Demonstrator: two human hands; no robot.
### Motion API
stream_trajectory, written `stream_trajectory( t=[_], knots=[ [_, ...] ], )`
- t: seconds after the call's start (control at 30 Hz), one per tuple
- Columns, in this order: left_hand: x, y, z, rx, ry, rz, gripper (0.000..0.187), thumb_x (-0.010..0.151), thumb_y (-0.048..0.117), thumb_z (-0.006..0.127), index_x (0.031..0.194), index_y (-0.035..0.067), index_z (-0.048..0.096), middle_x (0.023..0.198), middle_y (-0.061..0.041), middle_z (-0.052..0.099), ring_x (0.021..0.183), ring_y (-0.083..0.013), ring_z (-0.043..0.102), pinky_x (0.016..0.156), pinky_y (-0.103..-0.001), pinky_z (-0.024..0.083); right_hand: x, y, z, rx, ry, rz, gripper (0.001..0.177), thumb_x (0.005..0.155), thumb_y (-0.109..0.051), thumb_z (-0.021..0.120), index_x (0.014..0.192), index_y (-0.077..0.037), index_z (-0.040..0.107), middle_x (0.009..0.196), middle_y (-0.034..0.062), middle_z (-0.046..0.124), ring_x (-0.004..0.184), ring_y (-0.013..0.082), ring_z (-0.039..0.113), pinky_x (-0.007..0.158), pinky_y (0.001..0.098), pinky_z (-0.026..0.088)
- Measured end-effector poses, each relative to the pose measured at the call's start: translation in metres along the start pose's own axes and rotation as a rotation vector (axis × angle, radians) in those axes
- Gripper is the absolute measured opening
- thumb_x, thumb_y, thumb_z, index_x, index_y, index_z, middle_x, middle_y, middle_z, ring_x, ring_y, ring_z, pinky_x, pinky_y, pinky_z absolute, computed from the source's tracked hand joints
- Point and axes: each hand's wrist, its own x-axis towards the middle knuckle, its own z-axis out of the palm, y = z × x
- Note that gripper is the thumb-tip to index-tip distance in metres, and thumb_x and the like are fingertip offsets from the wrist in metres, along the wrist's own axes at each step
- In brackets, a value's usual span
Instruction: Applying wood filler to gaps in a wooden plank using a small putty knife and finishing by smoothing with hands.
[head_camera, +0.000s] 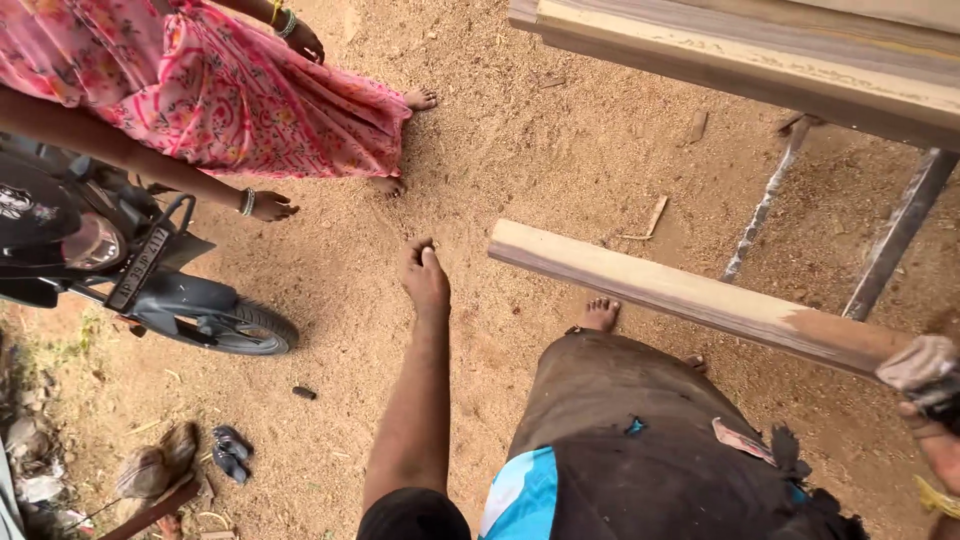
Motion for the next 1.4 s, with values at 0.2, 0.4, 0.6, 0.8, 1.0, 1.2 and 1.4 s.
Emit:
stream_trajectory(
  t=[0.2,0.4,0.6,0.8,1.0,1.2,1.4],
  knots=[
    [-0.080,0.057,0.041,0.441,-0.280,0.445,0.017,0.095,0.007,0.059,0.110,0.006,0.068,0.115,-0.012,0.065,0.110,-0.0263,0.061,0.096,-0.042,0.052,-0.023,0.002,0.093,0.040,0.289,-0.113,0.023,0.108,-0.009,0.060,0.128,0.002,0.056,0.124,0.0161,0.067,0.110,0.0295,0.065,0.085,0.0451,0.057],
    [-0.154,0.088,0.116,0.733,-0.729,1.105,0.029,0.094,0.022,0.062,0.121,0.012,0.060,0.130,-0.014,0.055,0.127,-0.0325,0.049,0.110,-0.057,0.033,-0.070,-0.018,0.123,0.203,0.392,-0.314,0.024,0.105,-0.004,0.062,0.128,0.001,0.059,0.122,0.0159,0.068,0.115,0.0325,0.068,0.089,0.0491,0.057],
    [-0.199,0.117,0.175,0.693,-1.065,1.231,0.036,0.092,0.024,0.063,0.126,0.013,0.061,0.132,-0.013,0.054,0.131,-0.0322,0.047,0.113,-0.055,0.031,-0.113,0.006,0.082,0.045,0.364,-0.396,0.021,0.106,-0.010,0.066,0.119,0.005,0.061,0.121,0.0206,0.069,0.115,0.0339,0.067,0.097,0.0477,0.054],
    [-0.190,0.128,0.173,0.734,-0.813,1.055,0.029,0.091,0.018,0.066,0.120,0.013,0.065,0.128,-0.012,0.056,0.127,-0.0312,0.049,0.112,-0.053,0.032,-0.006,-0.012,0.254,-1.247,0.060,-0.210,0.033,0.099,-0.019,0.056,0.127,-0.007,0.067,0.120,0.0133,0.073,0.094,0.0239,0.072,0.077,0.0371,0.060],
    [-0.174,0.103,0.103,0.748,-0.639,0.906,0.026,0.090,0.015,0.066,0.116,0.013,0.067,0.125,-0.013,0.058,0.126,-0.0320,0.050,0.111,-0.053,0.034,0.054,0.058,0.304,-2.008,-0.086,-0.628,0.020,0.089,-0.015,0.058,0.102,-0.005,0.069,0.102,0.0113,0.074,0.098,0.0253,0.072,0.084,0.0376,0.062],
    [-0.109,0.064,0.027,0.900,-0.587,0.804,0.024,0.087,0.014,0.067,0.112,0.013,0.068,0.125,-0.013,0.057,0.123,-0.0338,0.049,0.109,-0.054,0.035,0.054,0.034,0.332,-2.049,0.056,-0.215,0.024,0.093,-0.013,0.056,0.111,-0.002,0.067,0.107,0.0186,0.070,0.092,0.0274,0.071,0.075,0.0387,0.061],
    [-0.073,0.089,0.013,0.807,-0.491,0.821,0.025,0.087,0.012,0.067,0.112,0.013,0.067,0.123,-0.013,0.059,0.120,-0.0361,0.052,0.106,-0.054,0.038,0.100,0.080,0.347,-1.819,0.292,0.156,0.026,0.088,-0.010,0.063,0.111,0.001,0.067,0.097,0.0166,0.070,0.087,0.0267,0.069,0.081,0.0437,0.059]
  ],
)
